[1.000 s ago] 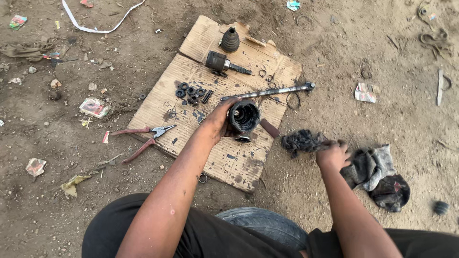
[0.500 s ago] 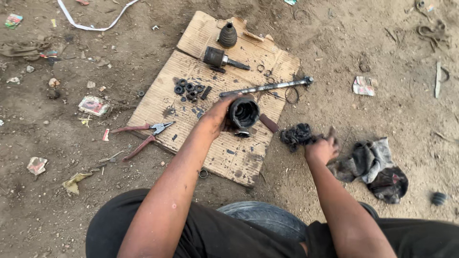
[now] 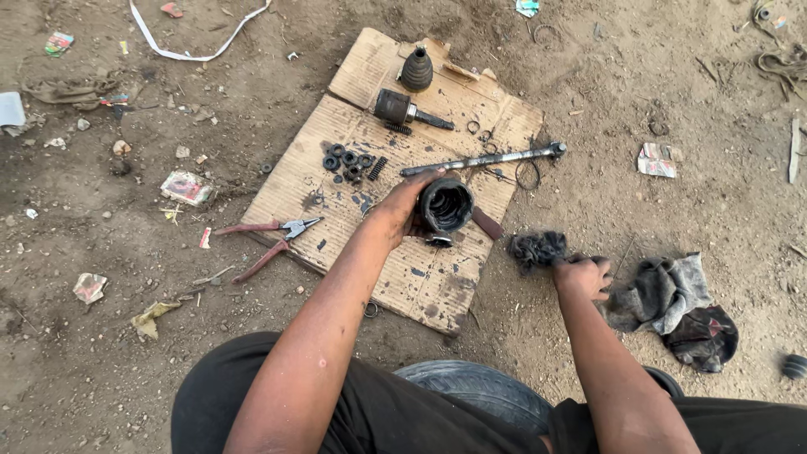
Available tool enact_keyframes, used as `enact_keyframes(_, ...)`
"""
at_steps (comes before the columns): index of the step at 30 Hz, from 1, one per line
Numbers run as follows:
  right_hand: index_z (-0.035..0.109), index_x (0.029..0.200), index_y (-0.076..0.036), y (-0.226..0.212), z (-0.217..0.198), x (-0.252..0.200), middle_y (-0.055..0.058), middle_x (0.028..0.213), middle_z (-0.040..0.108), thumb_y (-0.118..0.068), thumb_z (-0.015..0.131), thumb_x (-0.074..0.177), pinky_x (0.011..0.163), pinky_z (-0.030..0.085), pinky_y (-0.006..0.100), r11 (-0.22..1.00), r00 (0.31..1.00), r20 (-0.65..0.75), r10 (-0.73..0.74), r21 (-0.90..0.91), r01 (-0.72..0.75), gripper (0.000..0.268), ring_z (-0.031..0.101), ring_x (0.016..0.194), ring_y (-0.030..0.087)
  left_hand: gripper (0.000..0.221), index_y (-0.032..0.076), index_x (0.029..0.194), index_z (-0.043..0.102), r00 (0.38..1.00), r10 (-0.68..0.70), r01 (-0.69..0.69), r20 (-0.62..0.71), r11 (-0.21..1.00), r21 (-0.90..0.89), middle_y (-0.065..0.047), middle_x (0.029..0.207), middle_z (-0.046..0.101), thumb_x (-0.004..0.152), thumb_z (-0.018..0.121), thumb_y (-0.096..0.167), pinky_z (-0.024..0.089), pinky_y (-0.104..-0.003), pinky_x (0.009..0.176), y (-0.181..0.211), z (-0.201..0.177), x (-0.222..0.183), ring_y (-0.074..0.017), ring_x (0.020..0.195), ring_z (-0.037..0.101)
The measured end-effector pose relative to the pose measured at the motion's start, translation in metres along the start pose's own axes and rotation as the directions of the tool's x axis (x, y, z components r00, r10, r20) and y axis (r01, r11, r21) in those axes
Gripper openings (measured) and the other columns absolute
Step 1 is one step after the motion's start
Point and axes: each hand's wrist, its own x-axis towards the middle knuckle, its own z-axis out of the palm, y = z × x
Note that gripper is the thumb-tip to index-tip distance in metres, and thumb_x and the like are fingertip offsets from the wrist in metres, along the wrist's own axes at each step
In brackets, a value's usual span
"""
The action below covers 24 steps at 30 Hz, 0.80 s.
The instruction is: The person wipes and handles mechanical components, including a rubber boot and a metal shaft, using a cloth.
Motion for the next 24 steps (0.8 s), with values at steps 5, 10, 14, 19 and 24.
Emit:
enact_keyframes(5, 0.076, 0.117, -0.027, -0.001, 0.002, 0.003, 0.008, 0.165, 0.028, -0.020, 0.077, 0.078, 0.123, 0.015, 0.066, 0.999, 0.999, -0.022, 0.030, -0.044, -0.031, 0.039, 0.026, 0.152, 0.042, 0.046, 0.025, 0.125, 0.070, 1.000, 0.013, -0.012, -0.015, 0.999, 0.043, -0.011, 0.103, 0.076, 0.095, 0.054, 0.058, 0.061, -0.035, 0.059, 0.000, 0.002, 0.000, -0.0204, 0.083, 0.075)
enact_keyframes(10, 0.058, 0.136, -0.030, -0.023, -0.021, -0.022, 0.018, 0.168, 0.015, -0.021, 0.077, 0.082, 0.122, 0.018, 0.062, 0.983, 0.985, 0.060, 0.163, -0.094, -0.157, 0.057, 0.021, 0.152, 0.045, 0.046, 0.024, 0.118, 0.073, 0.999, 0.022, -0.018, -0.038, 0.995, 0.097, -0.011, 0.098, 0.076, 0.095, 0.056, 0.061, 0.059, -0.034, 0.057, 0.002, 0.001, -0.001, -0.0184, 0.079, 0.074)
enact_keyframes(14, 0.042, 0.148, -0.044, -0.068, -0.072, -0.049, 0.017, 0.168, 0.008, 0.003, 0.074, 0.073, 0.123, 0.016, 0.061, 0.991, 0.966, 0.224, 0.127, -0.077, -0.112, 0.094, 0.015, 0.152, 0.046, 0.048, 0.025, 0.118, 0.074, 1.000, 0.026, -0.025, -0.017, 0.998, 0.061, -0.008, 0.094, 0.076, 0.090, 0.059, 0.061, 0.057, -0.035, 0.057, 0.001, 0.001, -0.001, -0.0188, 0.076, 0.072)
enact_keyframes(19, 0.041, 0.146, -0.041, -0.122, -0.173, -0.108, 0.015, 0.168, 0.003, -0.016, 0.082, 0.076, 0.122, 0.013, 0.062, 0.957, 0.933, 0.222, -0.283, 0.011, 0.288, 0.084, 0.011, 0.149, 0.048, 0.048, 0.018, 0.116, 0.071, 0.992, 0.071, -0.073, -0.100, 0.997, -0.022, -0.009, 0.094, 0.077, 0.087, 0.067, 0.055, 0.062, -0.038, 0.066, -0.001, -0.004, -0.008, -0.0201, 0.081, 0.075)
enact_keyframes(24, 0.073, 0.123, -0.031, -0.160, -0.208, -0.209, 0.016, 0.169, 0.013, -0.016, 0.076, 0.087, 0.118, 0.008, 0.068, 0.601, 0.599, 0.047, -0.799, 0.084, 0.795, 0.039, 0.008, 0.154, 0.046, 0.056, 0.008, 0.109, 0.075, 0.952, 0.061, -0.089, -0.300, 0.993, -0.081, -0.010, 0.094, 0.081, 0.078, 0.081, 0.054, 0.065, -0.034, 0.075, -0.017, 0.000, -0.028, -0.0207, 0.084, 0.080)
